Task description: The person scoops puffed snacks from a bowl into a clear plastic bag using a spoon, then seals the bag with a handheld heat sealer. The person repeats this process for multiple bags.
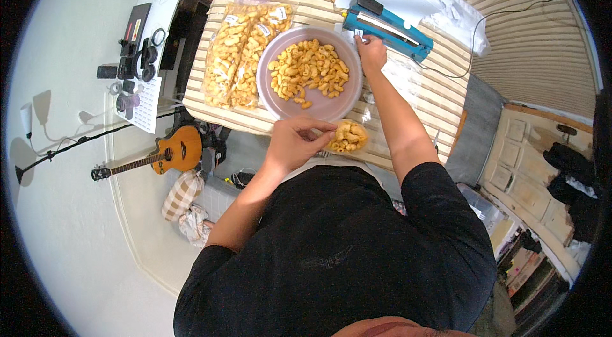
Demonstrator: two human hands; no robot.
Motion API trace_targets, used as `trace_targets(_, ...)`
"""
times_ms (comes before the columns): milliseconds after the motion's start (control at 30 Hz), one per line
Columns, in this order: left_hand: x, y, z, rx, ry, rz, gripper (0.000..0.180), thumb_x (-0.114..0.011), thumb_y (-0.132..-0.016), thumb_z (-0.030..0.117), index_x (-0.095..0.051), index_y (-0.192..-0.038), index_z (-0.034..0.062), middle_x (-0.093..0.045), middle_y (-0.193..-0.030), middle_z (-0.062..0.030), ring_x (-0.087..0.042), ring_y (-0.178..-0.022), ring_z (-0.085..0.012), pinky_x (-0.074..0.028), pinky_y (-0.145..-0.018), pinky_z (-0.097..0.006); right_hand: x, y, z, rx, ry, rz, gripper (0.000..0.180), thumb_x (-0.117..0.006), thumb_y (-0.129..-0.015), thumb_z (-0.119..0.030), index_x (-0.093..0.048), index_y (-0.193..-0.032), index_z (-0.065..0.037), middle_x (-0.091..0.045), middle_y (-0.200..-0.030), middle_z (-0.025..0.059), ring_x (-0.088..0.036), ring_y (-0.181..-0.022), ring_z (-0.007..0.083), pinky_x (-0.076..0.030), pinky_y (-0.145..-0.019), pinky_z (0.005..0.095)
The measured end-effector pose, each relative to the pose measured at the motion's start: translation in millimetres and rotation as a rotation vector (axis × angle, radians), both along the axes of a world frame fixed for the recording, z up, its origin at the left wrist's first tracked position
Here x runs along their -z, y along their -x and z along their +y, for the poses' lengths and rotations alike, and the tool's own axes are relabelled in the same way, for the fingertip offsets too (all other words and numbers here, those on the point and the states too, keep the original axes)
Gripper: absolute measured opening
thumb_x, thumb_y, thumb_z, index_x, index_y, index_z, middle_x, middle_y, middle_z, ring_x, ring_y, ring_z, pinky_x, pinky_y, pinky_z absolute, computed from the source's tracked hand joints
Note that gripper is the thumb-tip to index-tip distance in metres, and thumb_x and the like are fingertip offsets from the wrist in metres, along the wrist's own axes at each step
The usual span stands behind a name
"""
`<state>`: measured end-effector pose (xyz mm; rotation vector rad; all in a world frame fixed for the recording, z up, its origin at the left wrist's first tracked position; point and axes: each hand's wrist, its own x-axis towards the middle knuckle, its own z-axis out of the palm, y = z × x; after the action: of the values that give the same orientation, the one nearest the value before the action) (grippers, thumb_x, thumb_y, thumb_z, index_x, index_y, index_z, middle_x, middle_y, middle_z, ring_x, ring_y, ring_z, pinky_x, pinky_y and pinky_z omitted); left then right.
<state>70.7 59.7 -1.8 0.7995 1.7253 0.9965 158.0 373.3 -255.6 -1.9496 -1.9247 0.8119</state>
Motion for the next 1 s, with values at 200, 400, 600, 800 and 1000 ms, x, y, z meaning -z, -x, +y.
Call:
trace_targets(200, -1.1, 2.4, 4.5, 0.024, 0.016, 0.007, 0.019, -0.089, -0.098, 0.018, -0.09, -0.114, 0.0081, -0.084, -0.087, -0.0053, -0.071, -0.068, -0.0061, -0.056, -0.064, -0.025, 6.5, -9.0, 3.8, -0.02, -0.042, 0.088, 0.035, -0.089, -0.092, -0.047, -0.087, -0.109, -0.015, -0.085, -0.094, 0.0055, -0.081, -0.089, 0.031, -0.063, -0.082, 0.0464)
trace_targets(400, -0.4, 6.3, 13.2, 0.048, 0.047, 0.077, 0.022, -0.088, -0.096, 0.018, -0.09, -0.115, 0.0068, -0.085, -0.087, -0.0045, -0.073, -0.067, -0.0078, -0.057, -0.065, -0.027, -44.5, -35.2, -5.5, -0.352, -0.27, 0.279, 0.025, -0.086, -0.1, -0.03, -0.079, -0.11, -0.008, -0.08, -0.093, 0.0086, -0.075, -0.076, 0.0255, -0.059, -0.072, 0.04)
trace_targets(600, 8.9, 8.3, 19.4, 0.007, -0.013, 0.014, 0.028, -0.089, -0.098, 0.019, -0.088, -0.121, 0.005, -0.085, -0.09, -0.0035, -0.074, -0.073, -0.0066, -0.06, -0.069, -0.026, -243.5, -79.8, -61.1, -0.694, -0.144, 0.339, 0.017, -0.081, -0.104, -0.017, -0.078, -0.115, -0.005, -0.079, -0.097, 0.0088, -0.072, -0.075, 0.0162, -0.055, -0.066, 0.0347)
trace_targets(800, 13.1, 14.1, 31.8, 0.049, -0.029, -0.074, 0.026, -0.088, -0.096, 0.007, -0.087, -0.121, -0.0005, -0.084, -0.095, -0.0052, -0.072, -0.073, -0.0084, -0.06, -0.068, -0.028, -297.0, -100.9, -101.1, -1.167, -0.237, 0.243, 0.019, -0.08, -0.098, -0.013, -0.08, -0.117, -0.007, -0.08, -0.109, 0.0148, -0.076, -0.099, 0.0386, -0.061, -0.085, 0.0471)
trace_targets(1000, 15.4, 14.4, 36.1, 0.013, -0.035, -0.117, 0.025, -0.09, -0.093, 0.008, -0.087, -0.117, -0.0006, -0.083, -0.088, -0.0051, -0.073, -0.073, -0.0086, -0.06, -0.069, -0.025, -287.4, -88.1, -111.9, -1.27, -0.177, -0.019, 0.016, -0.077, -0.099, -0.015, -0.081, -0.113, -0.007, -0.08, -0.108, 0.0148, -0.077, -0.101, 0.0395, -0.06, -0.088, 0.0506)
